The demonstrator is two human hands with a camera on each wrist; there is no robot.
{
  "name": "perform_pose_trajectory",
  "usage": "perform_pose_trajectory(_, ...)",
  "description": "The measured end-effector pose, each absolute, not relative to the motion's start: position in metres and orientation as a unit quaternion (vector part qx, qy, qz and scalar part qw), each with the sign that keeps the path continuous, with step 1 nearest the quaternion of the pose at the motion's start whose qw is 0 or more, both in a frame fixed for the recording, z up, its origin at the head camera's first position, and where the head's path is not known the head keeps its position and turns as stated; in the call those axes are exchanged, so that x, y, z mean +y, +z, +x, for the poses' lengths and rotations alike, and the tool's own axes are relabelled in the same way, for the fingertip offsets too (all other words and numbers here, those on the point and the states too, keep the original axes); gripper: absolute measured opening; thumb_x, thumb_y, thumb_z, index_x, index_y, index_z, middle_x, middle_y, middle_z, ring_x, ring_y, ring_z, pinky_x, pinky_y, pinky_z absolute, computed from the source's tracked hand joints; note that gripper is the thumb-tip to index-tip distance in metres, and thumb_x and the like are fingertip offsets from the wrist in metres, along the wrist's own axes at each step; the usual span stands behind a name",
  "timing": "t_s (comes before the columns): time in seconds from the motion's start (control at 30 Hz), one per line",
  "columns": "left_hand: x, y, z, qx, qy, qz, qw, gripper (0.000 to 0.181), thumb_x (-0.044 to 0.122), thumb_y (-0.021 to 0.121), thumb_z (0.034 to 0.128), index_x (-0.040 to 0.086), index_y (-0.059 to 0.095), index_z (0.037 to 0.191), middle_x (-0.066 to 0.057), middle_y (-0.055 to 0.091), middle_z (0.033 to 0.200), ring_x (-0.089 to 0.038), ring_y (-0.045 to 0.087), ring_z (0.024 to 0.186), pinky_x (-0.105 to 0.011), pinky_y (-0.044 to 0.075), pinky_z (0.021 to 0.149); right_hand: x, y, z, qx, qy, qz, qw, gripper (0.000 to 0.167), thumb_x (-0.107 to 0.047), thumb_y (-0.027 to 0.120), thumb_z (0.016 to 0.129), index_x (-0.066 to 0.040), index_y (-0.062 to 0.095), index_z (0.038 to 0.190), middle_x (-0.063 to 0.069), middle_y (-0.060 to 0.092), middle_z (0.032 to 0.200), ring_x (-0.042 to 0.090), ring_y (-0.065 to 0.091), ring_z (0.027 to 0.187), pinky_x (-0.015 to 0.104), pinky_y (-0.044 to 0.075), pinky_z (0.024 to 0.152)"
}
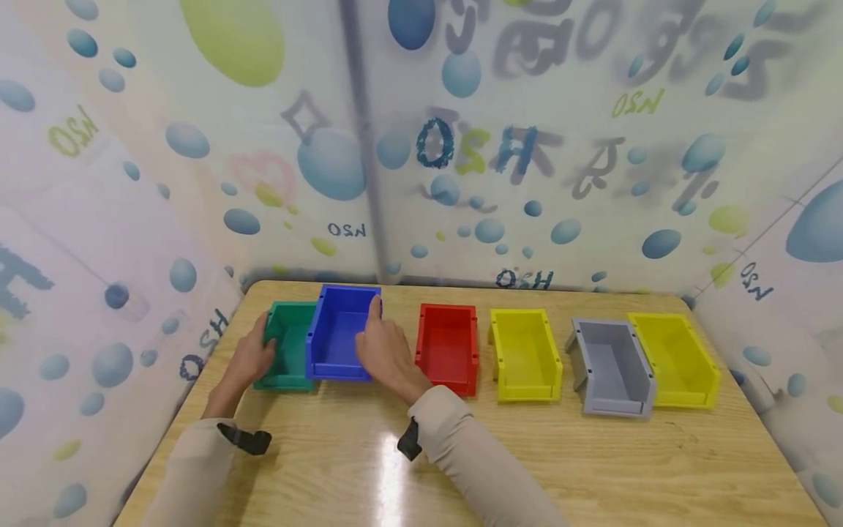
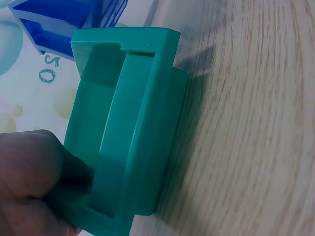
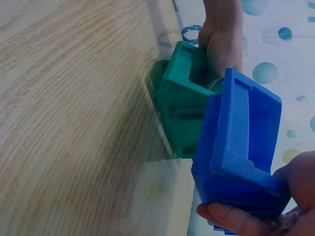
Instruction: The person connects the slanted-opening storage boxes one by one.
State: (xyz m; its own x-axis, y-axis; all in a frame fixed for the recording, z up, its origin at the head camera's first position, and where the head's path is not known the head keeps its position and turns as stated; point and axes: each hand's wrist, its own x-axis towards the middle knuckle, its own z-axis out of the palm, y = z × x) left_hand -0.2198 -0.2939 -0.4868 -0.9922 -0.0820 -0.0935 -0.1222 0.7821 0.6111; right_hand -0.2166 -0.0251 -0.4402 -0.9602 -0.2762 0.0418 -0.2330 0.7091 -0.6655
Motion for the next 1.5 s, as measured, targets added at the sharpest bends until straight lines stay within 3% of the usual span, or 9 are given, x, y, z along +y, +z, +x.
perform_pose_trajectory(0.67, -0.294, -0.486, -0.221, 0.946, 0.317, -0.051, 0.031, 0.061, 0.002, 0.035, 0.1027, -0.004, 0.006, 0.156, -0.040, 0.029, 0.151, -0.055, 0.032, 0.138, -0.064, 0.030, 0.112, -0.031, -0.436, -0.216, 0.951, -0.275, -0.140, 0.020, 0.074, -0.015, 0.056, 0.098, 0.004, 0.015, 0.156, -0.002, 0.042, 0.051, 0.012, 0.043, 0.036, 0.019, 0.028, 0.033)
perform_pose_trajectory(1.2, -0.294, -0.488, -0.220, 0.944, 0.324, -0.053, 0.038, 0.061, 0.002, 0.034, 0.1030, -0.004, 0.005, 0.156, -0.039, 0.028, 0.151, -0.055, 0.031, 0.138, -0.066, 0.029, 0.111, -0.034, -0.437, -0.214, 0.954, -0.261, -0.146, 0.012, 0.075, -0.014, 0.055, 0.099, 0.006, 0.011, 0.156, -0.002, 0.042, 0.051, 0.010, 0.042, 0.037, 0.016, 0.026, 0.034)
perform_pose_trajectory(1.5, -0.295, -0.489, -0.221, 0.944, 0.323, -0.052, 0.042, 0.062, 0.002, 0.034, 0.1032, -0.003, 0.003, 0.156, -0.039, 0.027, 0.151, -0.055, 0.031, 0.139, -0.066, 0.029, 0.112, -0.039, -0.427, -0.211, 0.969, -0.195, -0.152, 0.006, 0.073, -0.017, 0.057, 0.099, 0.007, 0.016, 0.155, -0.002, 0.041, 0.047, 0.011, 0.040, 0.034, 0.017, 0.024, 0.034)
